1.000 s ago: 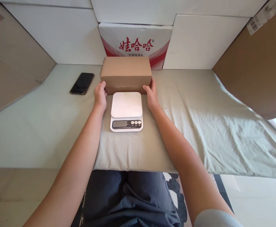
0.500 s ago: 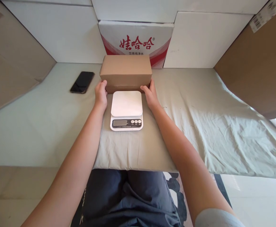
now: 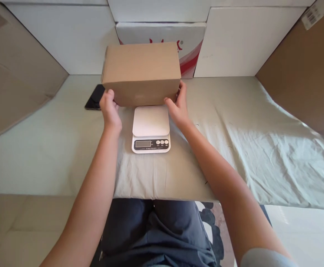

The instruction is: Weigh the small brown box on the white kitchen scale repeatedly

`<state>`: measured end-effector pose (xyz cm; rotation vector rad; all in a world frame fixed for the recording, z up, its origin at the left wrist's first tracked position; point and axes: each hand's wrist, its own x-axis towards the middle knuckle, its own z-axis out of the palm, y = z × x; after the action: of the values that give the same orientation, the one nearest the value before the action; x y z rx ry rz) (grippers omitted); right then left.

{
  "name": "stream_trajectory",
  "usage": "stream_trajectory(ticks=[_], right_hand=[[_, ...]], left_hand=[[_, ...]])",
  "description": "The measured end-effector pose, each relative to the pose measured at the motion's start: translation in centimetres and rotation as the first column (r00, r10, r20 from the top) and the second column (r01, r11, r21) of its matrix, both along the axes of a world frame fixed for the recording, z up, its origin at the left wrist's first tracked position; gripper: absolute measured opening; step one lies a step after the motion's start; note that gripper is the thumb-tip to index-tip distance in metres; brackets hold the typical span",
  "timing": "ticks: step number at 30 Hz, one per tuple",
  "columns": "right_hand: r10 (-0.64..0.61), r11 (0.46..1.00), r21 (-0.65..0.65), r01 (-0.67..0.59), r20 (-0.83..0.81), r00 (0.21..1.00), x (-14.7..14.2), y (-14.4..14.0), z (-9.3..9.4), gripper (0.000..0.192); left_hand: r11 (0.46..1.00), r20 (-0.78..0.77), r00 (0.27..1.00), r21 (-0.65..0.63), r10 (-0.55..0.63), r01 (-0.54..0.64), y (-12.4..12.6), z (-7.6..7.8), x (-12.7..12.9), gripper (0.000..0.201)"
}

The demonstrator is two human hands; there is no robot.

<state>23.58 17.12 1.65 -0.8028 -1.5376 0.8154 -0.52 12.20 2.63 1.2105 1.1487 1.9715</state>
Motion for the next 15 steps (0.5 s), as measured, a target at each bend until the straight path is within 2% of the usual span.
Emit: stream_trajectory(ticks=[2, 4, 8, 11, 15], right_hand=[[-0.005, 0.999, 0.039, 0.003, 0.055, 0.998, 0.8, -1.5, 0.8, 0.079], [-0.009, 0.997, 0.072, 0.004, 0.069, 0.998, 1.7, -4.1, 1.4, 0.085], [-0.030, 0.999, 0.014, 0.029, 0.075, 0.997, 3.0, -10.0, 1.6, 0.074], [-0.028, 0.999, -0.029, 0.029, 0.045, 0.999, 2.9, -12.3, 1.2, 0.073], [-0.005, 0.998, -0.056, 0.007, 0.033, 0.999, 2.4, -12.3, 1.1, 0.074]], left_hand=[[1.000, -0.026, 0.999, 0.016, -0.021, 0.021, -2.6, 1.1, 0.3, 0.052], [0.996, -0.050, 0.996, 0.033, -0.080, 0.081, -5.5, 1.5, 0.8, 0.051], [0.998, -0.071, 0.996, -0.017, -0.060, 0.059, -9.9, 0.4, 1.9, 0.048], [0.999, -0.085, 0.996, -0.046, -0.026, 0.023, -11.0, -0.6, 2.4, 0.049], [0.996, -0.082, 0.996, -0.088, 0.027, -0.034, -11.0, -1.0, 2.4, 0.052]])
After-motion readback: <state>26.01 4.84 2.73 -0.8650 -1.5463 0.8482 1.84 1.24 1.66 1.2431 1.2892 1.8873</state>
